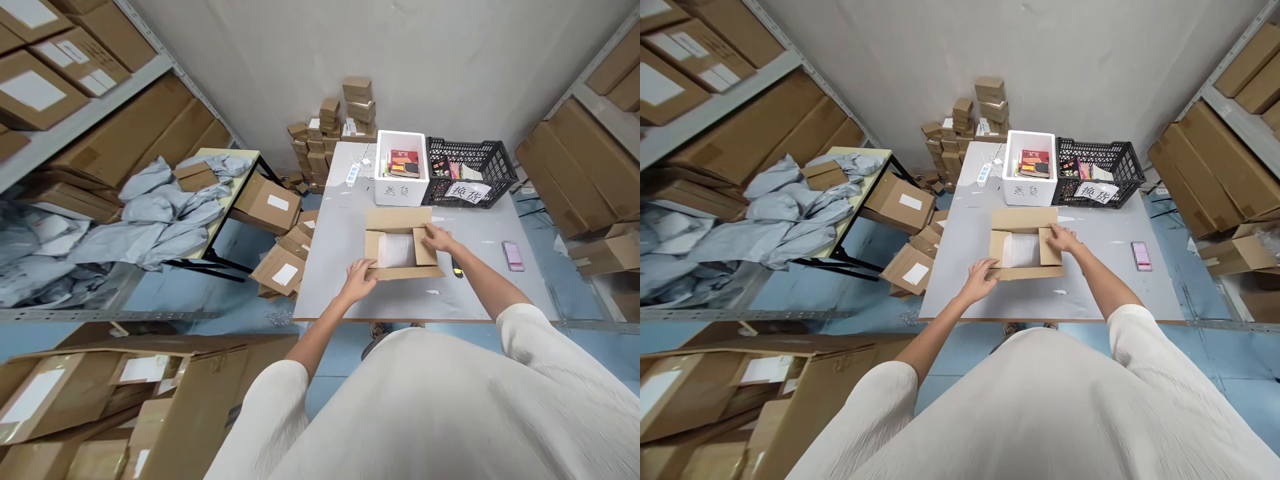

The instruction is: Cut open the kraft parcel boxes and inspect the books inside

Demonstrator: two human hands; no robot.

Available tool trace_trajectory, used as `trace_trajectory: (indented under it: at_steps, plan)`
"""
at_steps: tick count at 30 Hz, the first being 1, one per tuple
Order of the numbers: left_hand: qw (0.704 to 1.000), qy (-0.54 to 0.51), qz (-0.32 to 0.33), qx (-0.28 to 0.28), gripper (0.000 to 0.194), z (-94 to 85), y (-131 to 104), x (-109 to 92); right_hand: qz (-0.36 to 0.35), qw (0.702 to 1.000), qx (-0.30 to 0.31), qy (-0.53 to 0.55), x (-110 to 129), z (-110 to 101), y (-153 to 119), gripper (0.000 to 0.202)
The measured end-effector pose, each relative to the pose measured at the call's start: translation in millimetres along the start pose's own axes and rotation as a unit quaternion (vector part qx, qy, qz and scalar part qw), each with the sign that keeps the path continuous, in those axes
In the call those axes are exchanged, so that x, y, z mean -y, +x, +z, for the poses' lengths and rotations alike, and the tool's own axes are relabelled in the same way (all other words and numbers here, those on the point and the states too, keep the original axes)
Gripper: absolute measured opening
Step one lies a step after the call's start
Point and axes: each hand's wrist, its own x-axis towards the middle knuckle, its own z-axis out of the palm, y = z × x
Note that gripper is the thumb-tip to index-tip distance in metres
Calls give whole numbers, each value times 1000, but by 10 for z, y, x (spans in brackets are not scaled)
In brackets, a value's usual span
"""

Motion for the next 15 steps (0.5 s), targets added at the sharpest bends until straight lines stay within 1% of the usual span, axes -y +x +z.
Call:
trace_trajectory:
  at_steps: [3,6,10,12,15]
  plan:
    - [998,36,16,43,62,18,-91,99,29,999,34,15,79,78,-34,84]
    - [994,70,22,76,73,56,-78,152,33,999,17,14,173,182,-64,94]
    - [989,100,37,103,88,110,51,140,48,999,3,9,302,317,-102,108]
    - [988,106,36,110,95,117,111,140,58,998,7,10,350,337,-115,108]
    - [989,101,16,108,102,97,148,179,60,998,6,28,365,280,-135,102]
